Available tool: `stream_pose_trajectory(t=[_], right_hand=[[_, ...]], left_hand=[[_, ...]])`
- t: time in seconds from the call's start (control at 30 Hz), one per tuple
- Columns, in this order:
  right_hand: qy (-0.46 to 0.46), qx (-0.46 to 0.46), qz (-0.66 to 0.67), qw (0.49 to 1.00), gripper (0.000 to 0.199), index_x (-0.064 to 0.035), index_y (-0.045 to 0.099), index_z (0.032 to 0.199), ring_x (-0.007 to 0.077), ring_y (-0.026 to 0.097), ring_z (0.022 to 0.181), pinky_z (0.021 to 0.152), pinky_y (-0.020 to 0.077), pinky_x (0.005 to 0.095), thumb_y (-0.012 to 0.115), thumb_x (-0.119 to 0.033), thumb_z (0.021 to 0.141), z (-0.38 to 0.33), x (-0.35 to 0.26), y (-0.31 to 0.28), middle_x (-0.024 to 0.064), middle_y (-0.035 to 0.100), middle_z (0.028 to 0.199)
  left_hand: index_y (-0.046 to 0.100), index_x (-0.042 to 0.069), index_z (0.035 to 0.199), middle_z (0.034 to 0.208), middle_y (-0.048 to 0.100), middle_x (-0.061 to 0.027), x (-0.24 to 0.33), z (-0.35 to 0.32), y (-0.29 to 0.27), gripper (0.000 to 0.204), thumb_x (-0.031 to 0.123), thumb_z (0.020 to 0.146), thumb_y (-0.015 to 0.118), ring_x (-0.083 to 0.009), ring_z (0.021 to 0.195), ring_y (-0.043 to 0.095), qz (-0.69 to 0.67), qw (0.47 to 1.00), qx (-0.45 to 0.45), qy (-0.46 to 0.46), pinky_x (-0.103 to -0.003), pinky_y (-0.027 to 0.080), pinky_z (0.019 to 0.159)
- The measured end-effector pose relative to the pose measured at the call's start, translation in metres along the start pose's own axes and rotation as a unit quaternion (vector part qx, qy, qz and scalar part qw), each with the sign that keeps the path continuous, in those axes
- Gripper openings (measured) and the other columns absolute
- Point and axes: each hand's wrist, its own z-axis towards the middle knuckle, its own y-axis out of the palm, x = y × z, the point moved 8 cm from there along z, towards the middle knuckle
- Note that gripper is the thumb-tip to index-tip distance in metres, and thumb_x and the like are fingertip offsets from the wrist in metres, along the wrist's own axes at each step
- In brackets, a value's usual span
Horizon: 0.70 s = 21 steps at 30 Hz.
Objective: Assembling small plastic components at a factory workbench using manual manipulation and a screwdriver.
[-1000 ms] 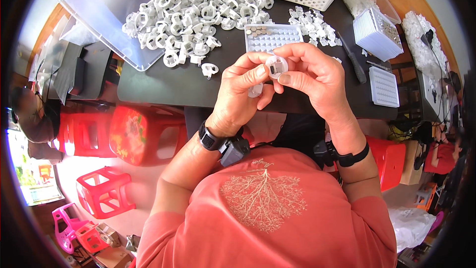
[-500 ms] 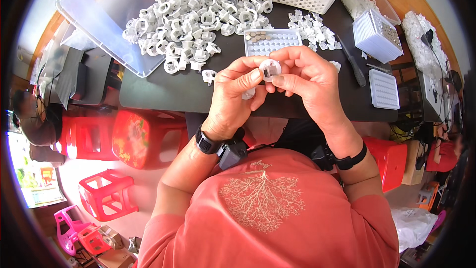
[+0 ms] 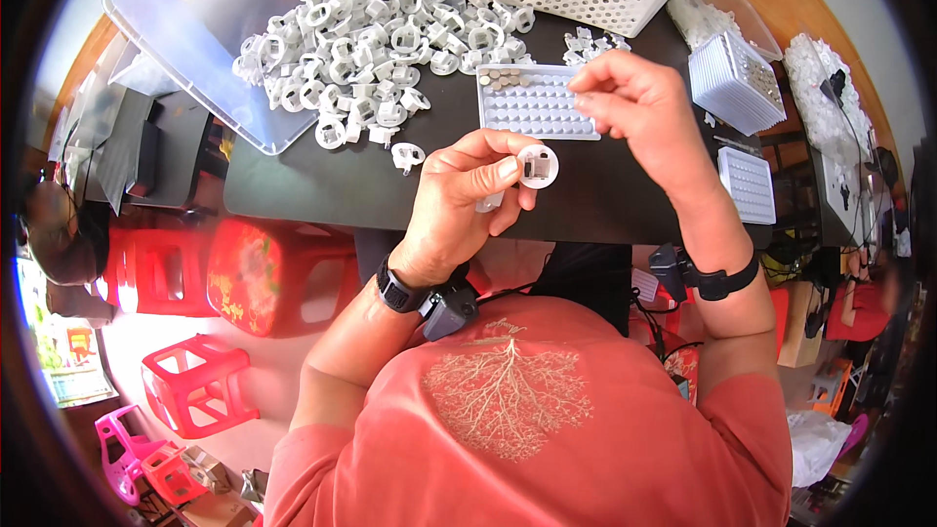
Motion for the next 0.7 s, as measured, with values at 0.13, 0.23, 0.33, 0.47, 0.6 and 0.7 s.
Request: stream_pose_trajectory(t=[0.13,0.23,0.33,0.47,0.6,0.7], right_hand=[[-0.083,-0.032,-0.063,0.994,0.009,0.0006,0.068,0.087,0.0126,0.060,0.062,0.059,0.0469,0.0287,0.069,-0.007,0.083,0.021,0.010,0.024,0.0065,0.066,0.071],[-0.077,-0.061,-0.173,0.980,0.011,0.0022,0.068,0.091,0.0118,0.060,0.066,0.063,0.0474,0.0275,0.067,-0.005,0.083,0.035,0.004,0.032,0.0061,0.066,0.075],[-0.070,-0.061,-0.154,0.984,0.011,0.0020,0.068,0.093,0.0106,0.059,0.067,0.063,0.0472,0.0268,0.067,-0.004,0.083,0.031,0.003,0.033,0.0047,0.065,0.075],[-0.059,-0.004,-0.007,0.998,0.010,0.0007,0.070,0.091,0.0082,0.057,0.064,0.060,0.0459,0.0259,0.069,-0.006,0.084,0.006,-0.001,0.019,0.0027,0.066,0.073],[-0.006,0.026,0.050,0.998,0.006,-0.0021,0.071,0.094,0.0032,0.054,0.064,0.056,0.0413,0.0196,0.069,-0.005,0.088,-0.030,0.000,0.011,-0.0029,0.065,0.076],[-0.019,0.023,0.054,0.998,0.006,-0.0044,0.072,0.094,0.0022,0.053,0.064,0.056,0.0390,0.0180,0.069,-0.006,0.089,-0.047,-0.001,0.014,-0.0042,0.066,0.077]], left_hand=[[0.064,-0.001,0.111,0.083,0.067,-0.0145,0.000,0.000,0.003,0.029,0.022,0.094,0.069,-0.0100,0.052,0.050,0.002,1.000,-0.001,-0.007,-0.021,0.034,0.043],[0.064,-0.001,0.112,0.083,0.066,-0.0148,-0.001,0.000,-0.002,0.029,0.023,0.095,0.067,-0.0098,0.051,0.049,0.005,1.000,0.010,0.000,-0.021,0.033,0.043],[0.063,-0.002,0.112,0.083,0.066,-0.0151,0.002,-0.002,0.001,0.030,0.023,0.097,0.066,-0.0102,0.050,0.048,-0.007,1.000,0.001,0.001,-0.022,0.034,0.043],[0.063,-0.002,0.112,0.082,0.065,-0.0152,0.003,-0.004,-0.003,0.031,0.024,0.097,0.064,-0.0106,0.049,0.046,-0.003,1.000,0.027,0.011,-0.022,0.034,0.043],[0.063,-0.005,0.107,0.081,0.060,-0.0186,0.005,-0.010,0.008,0.035,0.026,0.091,0.065,-0.0131,0.045,0.043,-0.072,0.994,-0.076,-0.016,-0.024,0.031,0.038],[0.065,-0.002,0.094,0.081,0.053,-0.0178,0.030,-0.048,0.014,0.030,0.027,0.086,0.062,-0.0140,0.043,0.042,-0.024,0.990,-0.133,0.042,-0.025,0.031,0.035]])
